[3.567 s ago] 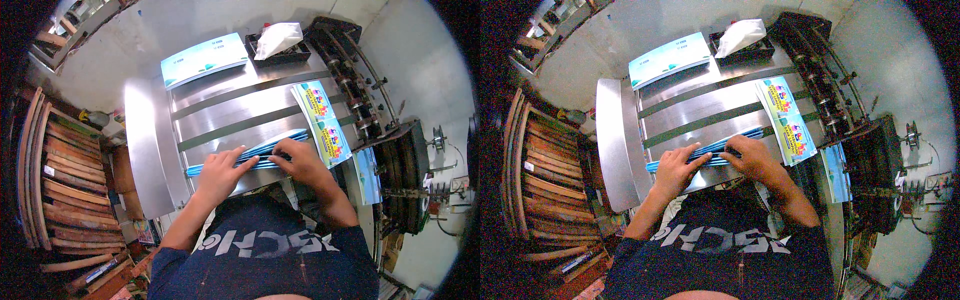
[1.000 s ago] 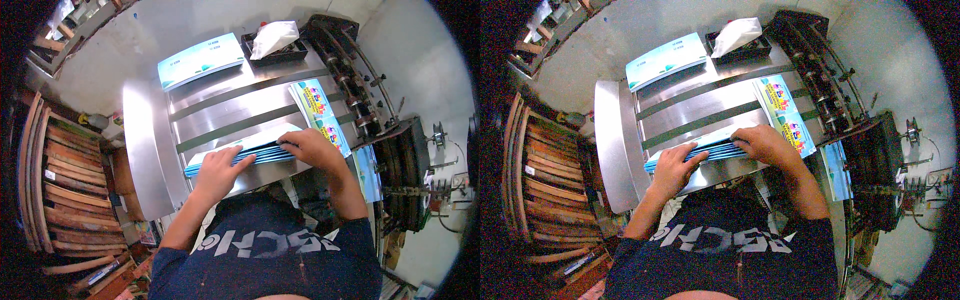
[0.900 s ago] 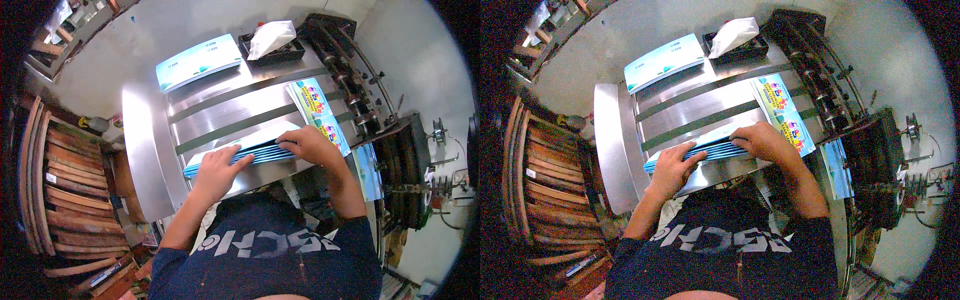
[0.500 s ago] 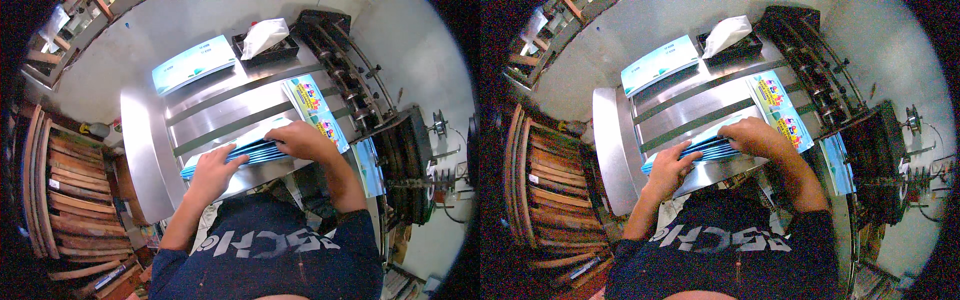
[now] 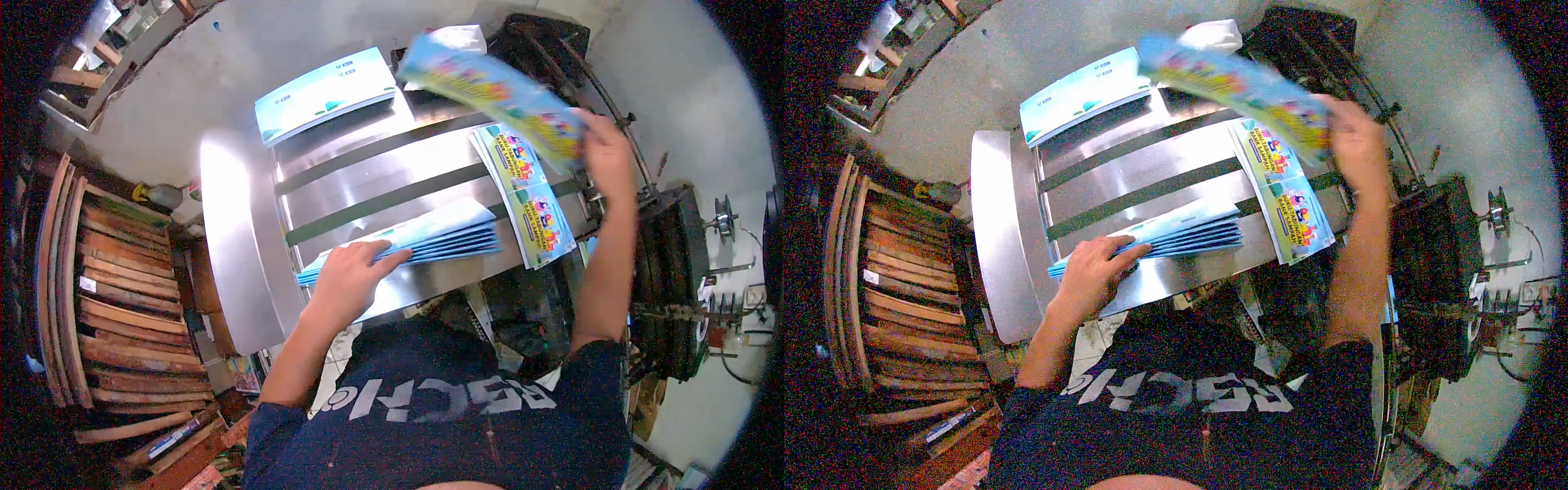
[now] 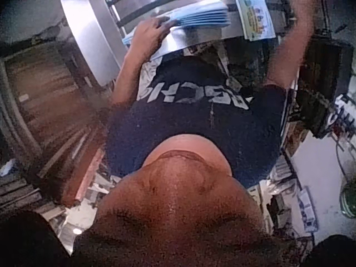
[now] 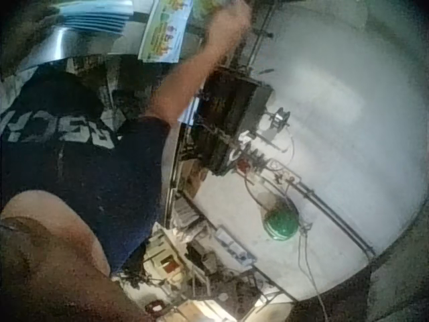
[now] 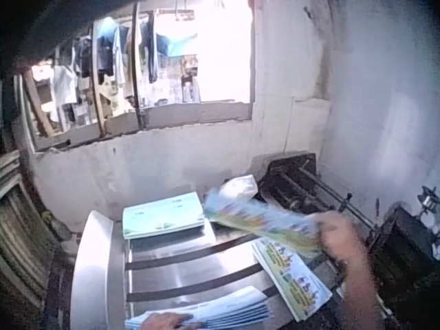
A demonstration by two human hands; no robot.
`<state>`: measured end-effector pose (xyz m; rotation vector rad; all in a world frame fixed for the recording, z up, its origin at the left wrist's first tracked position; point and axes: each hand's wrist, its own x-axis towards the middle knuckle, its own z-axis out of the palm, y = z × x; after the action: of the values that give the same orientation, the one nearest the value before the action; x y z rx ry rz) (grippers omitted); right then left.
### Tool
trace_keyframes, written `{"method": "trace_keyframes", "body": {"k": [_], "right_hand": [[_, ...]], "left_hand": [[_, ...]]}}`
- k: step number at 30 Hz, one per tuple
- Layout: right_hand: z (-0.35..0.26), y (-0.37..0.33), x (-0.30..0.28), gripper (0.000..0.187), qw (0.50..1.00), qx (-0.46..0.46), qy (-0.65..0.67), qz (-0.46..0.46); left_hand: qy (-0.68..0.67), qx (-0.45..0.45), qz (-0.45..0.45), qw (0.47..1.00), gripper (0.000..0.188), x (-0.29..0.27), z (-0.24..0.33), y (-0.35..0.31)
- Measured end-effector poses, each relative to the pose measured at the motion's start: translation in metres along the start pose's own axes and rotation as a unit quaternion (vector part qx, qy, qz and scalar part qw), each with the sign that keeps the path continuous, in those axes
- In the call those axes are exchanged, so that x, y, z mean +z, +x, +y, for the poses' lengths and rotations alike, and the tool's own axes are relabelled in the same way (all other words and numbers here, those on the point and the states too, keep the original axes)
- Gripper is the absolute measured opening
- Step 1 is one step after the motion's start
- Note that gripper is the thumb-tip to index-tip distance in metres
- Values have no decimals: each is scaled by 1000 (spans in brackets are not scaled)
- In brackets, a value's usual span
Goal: The person organizes and stacks printed booklets on a metal machine bed and a worktable, aligning the edges by hand and placing them into neat piles.
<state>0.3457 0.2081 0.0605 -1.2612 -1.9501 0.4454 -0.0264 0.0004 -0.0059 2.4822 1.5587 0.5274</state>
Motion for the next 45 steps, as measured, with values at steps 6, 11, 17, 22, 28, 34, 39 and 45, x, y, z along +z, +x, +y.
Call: {"method": "trace_keyframes", "body": {"k": [6, 11, 17, 22, 28, 34, 39, 45], "right_hand": [[-15, -28, 124, 34, 968, -94, -1, -234], [-64, -39, 118, 30, 910, -159, 13, -382], [-73, -65, 118, 25, 884, -153, 20, -442], [-95, -86, 104, 32, 959, -229, -23, -165], [-97, -132, 106, 27, 961, -252, -36, -106], [-95, -143, 111, 26, 957, -259, -63, -119], [-96, -147, 115, 21, 953, -270, -77, -114], [-103, -146, 111, 20, 945, -259, -124, -160]], "left_hand": [[-27, 11, 53, 998, 40, -4, 5, -15], [-12, -63, 58, 996, 34, -3, 11, -15], [119, -62, 84, 987, 40, -15, 21, -8], [56, -83, -15, 995, 56, -10, 5, -14], [48, -104, -35, 993, 65, -14, 4, -4], [37, -114, -43, 992, 63, -14, -2, 1], [38, -125, -42, 991, 43, -8, -6, -1], [36, -120, -35, 992, 41, -10, -4, 1]]}}
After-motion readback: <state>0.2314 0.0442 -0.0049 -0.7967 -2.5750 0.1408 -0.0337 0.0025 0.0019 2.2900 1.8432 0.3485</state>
